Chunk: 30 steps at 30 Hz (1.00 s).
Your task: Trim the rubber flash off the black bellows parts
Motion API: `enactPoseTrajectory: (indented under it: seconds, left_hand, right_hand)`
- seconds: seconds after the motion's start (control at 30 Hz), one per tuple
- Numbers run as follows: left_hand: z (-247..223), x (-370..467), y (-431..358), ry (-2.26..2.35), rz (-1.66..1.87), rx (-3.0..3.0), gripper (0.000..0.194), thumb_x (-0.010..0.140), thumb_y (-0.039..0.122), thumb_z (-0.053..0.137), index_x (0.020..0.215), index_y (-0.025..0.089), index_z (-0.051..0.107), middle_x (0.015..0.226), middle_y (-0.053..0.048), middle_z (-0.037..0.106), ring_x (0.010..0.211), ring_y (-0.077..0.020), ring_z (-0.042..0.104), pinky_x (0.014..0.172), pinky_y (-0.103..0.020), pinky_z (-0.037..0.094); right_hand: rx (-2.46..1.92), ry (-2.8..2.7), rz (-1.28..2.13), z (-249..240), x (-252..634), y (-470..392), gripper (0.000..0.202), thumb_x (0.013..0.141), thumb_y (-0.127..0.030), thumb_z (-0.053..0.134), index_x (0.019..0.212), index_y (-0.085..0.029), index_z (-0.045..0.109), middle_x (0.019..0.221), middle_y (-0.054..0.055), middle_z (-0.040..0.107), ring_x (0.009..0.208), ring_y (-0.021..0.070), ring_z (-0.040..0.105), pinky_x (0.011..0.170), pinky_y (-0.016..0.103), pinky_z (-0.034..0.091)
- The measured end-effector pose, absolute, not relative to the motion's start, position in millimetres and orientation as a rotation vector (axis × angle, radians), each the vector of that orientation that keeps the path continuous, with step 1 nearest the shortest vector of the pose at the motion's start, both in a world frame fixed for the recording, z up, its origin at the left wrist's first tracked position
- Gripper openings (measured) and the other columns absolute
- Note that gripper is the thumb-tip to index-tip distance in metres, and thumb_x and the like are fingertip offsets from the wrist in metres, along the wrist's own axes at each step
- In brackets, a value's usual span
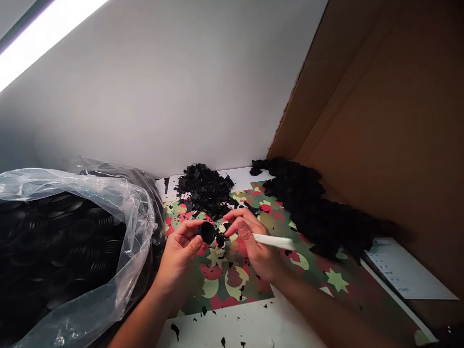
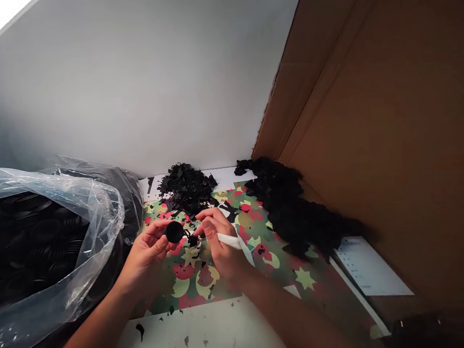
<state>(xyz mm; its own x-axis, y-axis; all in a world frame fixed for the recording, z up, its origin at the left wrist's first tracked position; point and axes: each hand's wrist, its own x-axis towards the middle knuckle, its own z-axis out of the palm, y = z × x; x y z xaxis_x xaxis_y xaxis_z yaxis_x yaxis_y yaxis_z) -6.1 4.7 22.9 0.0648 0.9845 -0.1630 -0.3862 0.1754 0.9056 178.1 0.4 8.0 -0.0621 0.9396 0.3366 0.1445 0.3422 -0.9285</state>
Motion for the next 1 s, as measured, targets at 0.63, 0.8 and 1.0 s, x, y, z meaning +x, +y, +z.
enactPoseTrajectory:
  seconds: [0.63, 0.8, 1.0]
  left_hand:
    - [23, -4, 3, 0.908, 1.383, 0.613, 0.039, 0.061, 0.041, 0.093, 0.083, 0.016, 0.074, 0.082, -0.002, 0.071, 0.070, -0.0120, 0.063, 0.065, -0.020, 0.055]
    - [30, -6, 6, 0.874, 1.271, 0.437, 0.039, 0.062, 0.034, 0.093, 0.087, 0.014, 0.070, 0.080, -0.003, 0.070, 0.063, -0.0122, 0.065, 0.058, -0.021, 0.056]
    - [18, 1, -3, 0.961, 1.182, 0.701, 0.047, 0.069, 0.054, 0.086, 0.098, 0.022, 0.066, 0.079, 0.003, 0.066, 0.048, -0.0092, 0.061, 0.044, -0.019, 0.047]
  right_hand:
    - [-1.082, -1.677, 1.101, 10, 177, 2, 0.025, 0.095, -0.028, 0.043, 0.071, -0.024, 0.038, 0.060, -0.006, 0.036, 0.057, 0.0136, 0.032, 0.053, 0.026, 0.026]
    - [-1.105, -1.760, 0.825, 0, 182, 14, 0.010, 0.085, -0.015, 0.056, 0.079, -0.022, 0.058, 0.088, 0.002, 0.058, 0.079, 0.0180, 0.056, 0.072, 0.029, 0.045]
    - [-0.970, -1.726, 0.819, 7, 171, 4, 0.006, 0.091, -0.026, 0.065, 0.092, -0.022, 0.070, 0.090, 0.004, 0.065, 0.076, 0.0175, 0.060, 0.069, 0.030, 0.049]
